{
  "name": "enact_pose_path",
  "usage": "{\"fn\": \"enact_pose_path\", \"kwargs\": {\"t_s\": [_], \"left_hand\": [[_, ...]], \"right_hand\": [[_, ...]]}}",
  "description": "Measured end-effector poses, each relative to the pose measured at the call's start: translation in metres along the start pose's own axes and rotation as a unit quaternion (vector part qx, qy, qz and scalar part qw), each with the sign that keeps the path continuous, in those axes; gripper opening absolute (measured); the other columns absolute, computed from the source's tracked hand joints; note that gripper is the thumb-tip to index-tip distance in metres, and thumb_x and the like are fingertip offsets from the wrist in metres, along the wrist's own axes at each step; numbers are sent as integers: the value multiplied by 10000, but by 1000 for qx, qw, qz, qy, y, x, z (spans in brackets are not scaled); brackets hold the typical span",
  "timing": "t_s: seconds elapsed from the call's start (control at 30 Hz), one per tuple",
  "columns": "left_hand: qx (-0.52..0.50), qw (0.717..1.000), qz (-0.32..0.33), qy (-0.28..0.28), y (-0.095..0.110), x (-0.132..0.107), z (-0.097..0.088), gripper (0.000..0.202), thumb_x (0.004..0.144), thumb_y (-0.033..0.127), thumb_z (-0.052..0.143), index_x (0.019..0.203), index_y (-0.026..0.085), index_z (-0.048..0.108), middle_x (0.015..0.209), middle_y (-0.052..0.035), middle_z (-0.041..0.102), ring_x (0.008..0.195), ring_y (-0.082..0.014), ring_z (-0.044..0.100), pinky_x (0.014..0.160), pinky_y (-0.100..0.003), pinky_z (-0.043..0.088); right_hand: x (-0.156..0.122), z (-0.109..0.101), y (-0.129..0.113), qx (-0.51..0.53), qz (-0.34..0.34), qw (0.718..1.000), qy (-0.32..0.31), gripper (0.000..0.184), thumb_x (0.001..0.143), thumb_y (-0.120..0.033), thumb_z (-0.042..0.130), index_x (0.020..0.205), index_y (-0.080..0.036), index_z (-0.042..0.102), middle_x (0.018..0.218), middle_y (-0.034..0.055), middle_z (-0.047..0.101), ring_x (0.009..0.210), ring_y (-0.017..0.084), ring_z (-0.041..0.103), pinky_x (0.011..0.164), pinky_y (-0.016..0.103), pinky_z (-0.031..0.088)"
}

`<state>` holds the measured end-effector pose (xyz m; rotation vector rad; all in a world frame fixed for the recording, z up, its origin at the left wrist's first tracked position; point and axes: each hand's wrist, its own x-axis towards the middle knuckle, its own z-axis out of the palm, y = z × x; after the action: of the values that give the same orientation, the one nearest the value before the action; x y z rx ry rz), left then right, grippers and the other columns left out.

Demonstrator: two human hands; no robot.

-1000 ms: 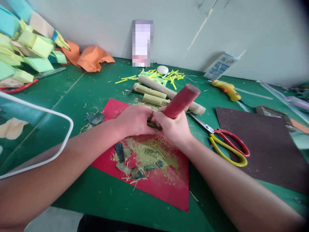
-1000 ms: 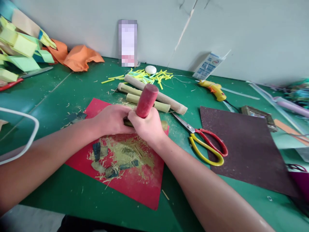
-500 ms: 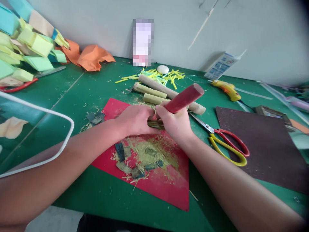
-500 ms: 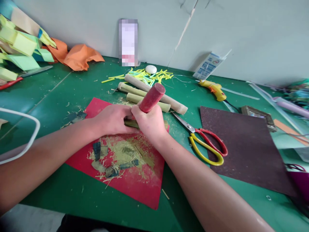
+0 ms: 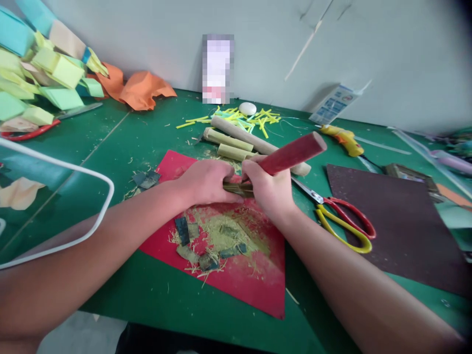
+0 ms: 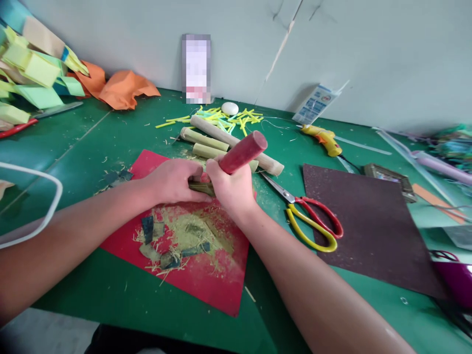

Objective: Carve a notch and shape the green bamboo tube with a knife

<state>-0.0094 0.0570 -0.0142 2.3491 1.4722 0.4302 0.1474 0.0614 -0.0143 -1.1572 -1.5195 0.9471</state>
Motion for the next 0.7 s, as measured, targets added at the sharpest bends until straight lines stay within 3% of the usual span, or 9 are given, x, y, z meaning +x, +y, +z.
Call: {"fn": "enact_pose_path", "kwargs": {"t_s": [0.17,0.53,0.7], "left_hand": [[-25,1000,10,3,1,-1,-1,355,726,555,674,836,217,673,811,-33,707,761,-216,650,596,-288,374],[-16,1000,8,5,0,0,3,335,702,547,685,794,227,643,813,-21,715,775,-231,656,589,-291,375],[-31,999,8,5,-1,0,2,340,710,528,693,865,226,680,896,-40,732,848,-249,673,650,-304,418]], "right_hand": [[3,3,2,-10,3,999,-39,216,743,-189,566,535,-193,509,546,-27,524,545,102,476,535,263,398],[5,4,-1,-29,9,999,-28,222,718,-150,561,511,-193,492,510,-38,511,505,91,457,490,246,371],[5,6,2,-56,9,998,-26,225,718,-177,567,513,-200,477,519,-35,506,514,101,456,502,262,374]]}}
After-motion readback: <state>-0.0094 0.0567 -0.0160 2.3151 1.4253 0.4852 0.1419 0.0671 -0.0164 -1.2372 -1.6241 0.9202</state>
